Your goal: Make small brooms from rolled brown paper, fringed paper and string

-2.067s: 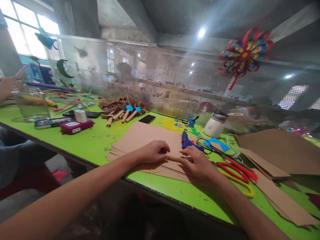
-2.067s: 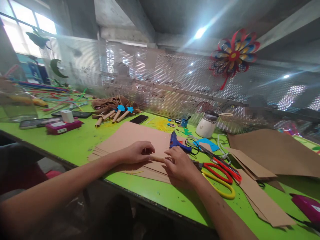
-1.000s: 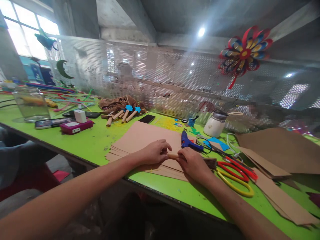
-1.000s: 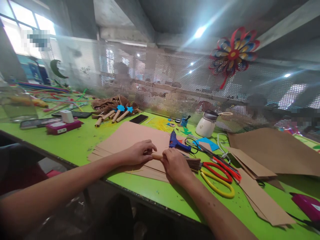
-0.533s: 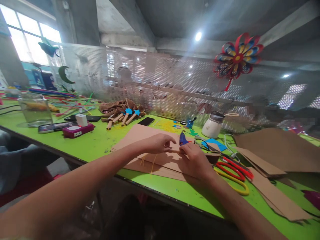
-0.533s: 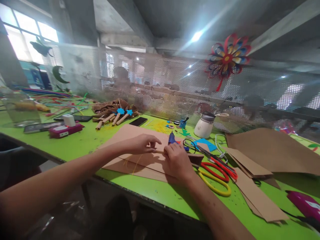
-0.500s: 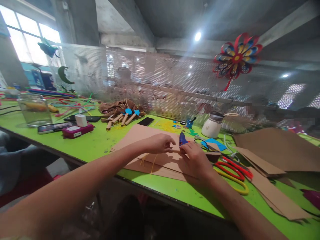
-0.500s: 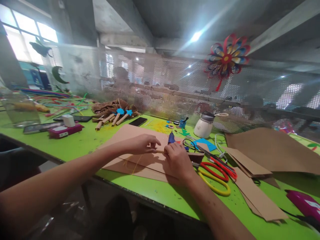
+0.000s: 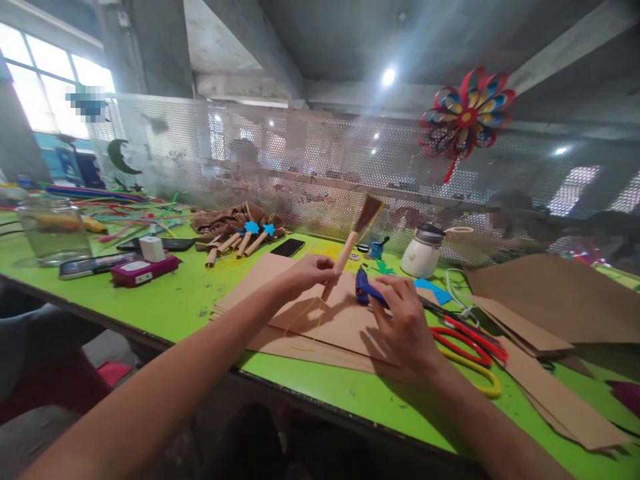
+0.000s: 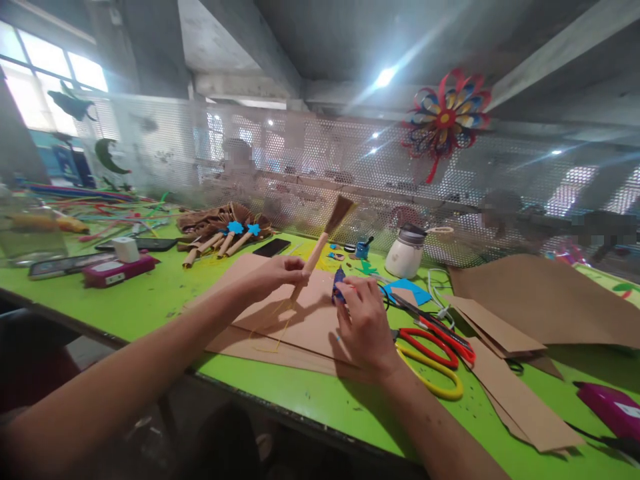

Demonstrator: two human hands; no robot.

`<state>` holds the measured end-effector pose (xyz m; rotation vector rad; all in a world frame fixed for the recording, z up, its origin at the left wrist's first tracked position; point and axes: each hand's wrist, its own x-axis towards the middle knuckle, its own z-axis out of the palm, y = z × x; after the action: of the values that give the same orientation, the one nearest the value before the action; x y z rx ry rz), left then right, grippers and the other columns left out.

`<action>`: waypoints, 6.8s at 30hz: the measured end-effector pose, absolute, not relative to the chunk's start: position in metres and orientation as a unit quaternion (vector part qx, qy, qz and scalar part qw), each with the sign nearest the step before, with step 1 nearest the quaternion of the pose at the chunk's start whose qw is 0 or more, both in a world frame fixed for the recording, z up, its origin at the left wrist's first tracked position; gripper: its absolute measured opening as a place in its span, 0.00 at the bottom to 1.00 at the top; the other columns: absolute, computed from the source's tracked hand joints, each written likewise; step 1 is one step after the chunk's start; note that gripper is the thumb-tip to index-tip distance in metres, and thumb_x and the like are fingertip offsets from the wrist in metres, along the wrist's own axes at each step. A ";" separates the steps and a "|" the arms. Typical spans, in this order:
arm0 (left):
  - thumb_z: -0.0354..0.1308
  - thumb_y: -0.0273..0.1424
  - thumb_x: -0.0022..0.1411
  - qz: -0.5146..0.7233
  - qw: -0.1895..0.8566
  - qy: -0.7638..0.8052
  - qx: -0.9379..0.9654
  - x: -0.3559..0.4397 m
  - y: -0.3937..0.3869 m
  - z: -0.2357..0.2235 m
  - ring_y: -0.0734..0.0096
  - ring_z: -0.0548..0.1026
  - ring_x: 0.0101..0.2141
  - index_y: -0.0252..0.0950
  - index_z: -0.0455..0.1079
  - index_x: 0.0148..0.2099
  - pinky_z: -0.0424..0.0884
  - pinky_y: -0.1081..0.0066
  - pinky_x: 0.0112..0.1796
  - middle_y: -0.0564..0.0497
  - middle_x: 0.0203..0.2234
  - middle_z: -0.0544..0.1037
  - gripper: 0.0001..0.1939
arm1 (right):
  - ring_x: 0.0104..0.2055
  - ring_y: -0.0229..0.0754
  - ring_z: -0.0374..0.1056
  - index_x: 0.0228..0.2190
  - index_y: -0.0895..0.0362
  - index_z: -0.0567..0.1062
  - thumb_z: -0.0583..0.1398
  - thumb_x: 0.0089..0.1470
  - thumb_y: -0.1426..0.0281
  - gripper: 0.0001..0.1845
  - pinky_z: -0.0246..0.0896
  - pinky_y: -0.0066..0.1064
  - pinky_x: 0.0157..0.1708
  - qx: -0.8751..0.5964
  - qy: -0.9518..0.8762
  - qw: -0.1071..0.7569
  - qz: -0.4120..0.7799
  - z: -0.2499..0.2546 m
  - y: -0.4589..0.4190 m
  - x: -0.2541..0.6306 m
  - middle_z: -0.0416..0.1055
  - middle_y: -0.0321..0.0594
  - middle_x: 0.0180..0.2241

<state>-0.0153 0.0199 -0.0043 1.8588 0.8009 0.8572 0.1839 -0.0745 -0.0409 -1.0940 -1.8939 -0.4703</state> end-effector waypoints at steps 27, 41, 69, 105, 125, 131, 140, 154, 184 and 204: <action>0.61 0.26 0.54 0.386 0.738 0.063 0.550 -0.035 0.007 -0.019 0.65 0.75 0.42 0.29 0.72 0.46 0.63 0.63 0.50 0.41 0.40 0.77 0.16 | 0.45 0.47 0.69 0.38 0.56 0.78 0.56 0.55 0.63 0.15 0.66 0.36 0.42 -0.404 -0.745 0.504 0.168 -0.011 -0.064 0.121 0.76 0.45 0.39; 0.62 0.28 0.53 0.365 0.701 0.073 0.608 -0.026 0.002 -0.019 0.62 0.73 0.43 0.30 0.73 0.44 0.60 0.59 0.51 0.41 0.39 0.76 0.15 | 0.29 0.42 0.67 0.30 0.59 0.77 0.56 0.54 0.60 0.16 0.61 0.29 0.30 -0.469 -0.702 0.515 0.147 -0.029 -0.065 0.134 0.74 0.40 0.26; 0.67 0.32 0.48 0.454 0.661 0.160 0.575 -0.014 0.003 -0.029 0.66 0.74 0.35 0.29 0.75 0.38 0.66 0.62 0.45 0.44 0.32 0.77 0.15 | 0.35 0.44 0.69 0.36 0.59 0.77 0.53 0.58 0.64 0.16 0.58 0.32 0.35 -0.489 -0.741 0.455 0.064 -0.043 -0.056 0.139 0.75 0.45 0.33; 0.64 0.37 0.50 0.416 0.667 0.203 0.584 -0.014 0.000 -0.028 0.70 0.73 0.31 0.28 0.75 0.36 0.67 0.71 0.36 0.46 0.29 0.76 0.16 | 0.30 0.40 0.63 0.28 0.62 0.76 0.58 0.50 0.55 0.21 0.58 0.30 0.31 -0.441 -0.660 0.489 0.362 -0.045 -0.055 0.132 0.73 0.41 0.27; 0.60 0.33 0.57 0.530 0.653 0.254 0.478 -0.022 0.018 -0.028 0.68 0.77 0.29 0.30 0.66 0.33 0.72 0.70 0.34 0.45 0.26 0.77 0.10 | 0.18 0.31 0.55 0.23 0.62 0.76 0.67 0.38 0.56 0.19 0.51 0.26 0.19 -0.470 -0.571 0.485 0.466 -0.067 -0.050 0.126 0.65 0.34 0.17; 0.55 0.33 0.61 0.529 0.668 0.266 0.451 -0.023 0.021 -0.028 0.66 0.78 0.29 0.32 0.62 0.34 0.73 0.67 0.33 0.43 0.27 0.78 0.09 | 0.21 0.36 0.59 0.22 0.61 0.75 0.62 0.46 0.60 0.15 0.53 0.28 0.22 -0.509 -0.634 0.469 0.345 -0.068 -0.048 0.131 0.68 0.37 0.19; 0.60 0.34 0.56 0.632 0.532 0.299 0.477 -0.012 0.019 -0.029 0.66 0.77 0.29 0.32 0.64 0.36 0.73 0.65 0.36 0.47 0.23 0.77 0.12 | 0.24 0.39 0.62 0.23 0.59 0.78 0.58 0.50 0.60 0.16 0.57 0.31 0.26 -0.493 -0.672 0.517 0.194 -0.056 -0.058 0.127 0.70 0.39 0.21; 0.59 0.37 0.56 0.598 0.305 0.283 0.685 0.004 -0.023 -0.028 0.67 0.75 0.32 0.37 0.71 0.39 0.68 0.72 0.36 0.49 0.31 0.78 0.11 | 0.11 0.27 0.50 0.27 0.61 0.73 0.69 0.31 0.57 0.23 0.40 0.21 0.12 -0.438 -0.405 0.578 0.557 -0.065 -0.047 0.118 0.60 0.28 0.11; 0.46 0.29 0.65 0.580 0.635 0.284 0.424 -0.019 0.021 -0.028 0.64 0.78 0.25 0.30 0.60 0.41 0.74 0.70 0.26 0.49 0.20 0.73 0.07 | 0.23 0.37 0.60 0.21 0.58 0.68 0.56 0.47 0.67 0.08 0.53 0.29 0.25 -0.508 -0.714 0.416 0.243 -0.061 -0.046 0.135 0.66 0.35 0.20; 0.46 0.28 0.65 0.545 0.669 0.262 0.433 -0.021 0.021 -0.027 0.64 0.78 0.27 0.30 0.61 0.39 0.74 0.68 0.30 0.45 0.22 0.75 0.06 | 0.39 0.47 0.66 0.31 0.60 0.76 0.55 0.49 0.69 0.11 0.58 0.36 0.41 -0.560 -0.722 0.404 0.047 -0.062 -0.042 0.147 0.73 0.47 0.34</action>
<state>-0.0210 0.0215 -0.0271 0.9758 0.5911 1.2290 0.1474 -0.0418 -0.0623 -1.4138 -1.8227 0.1185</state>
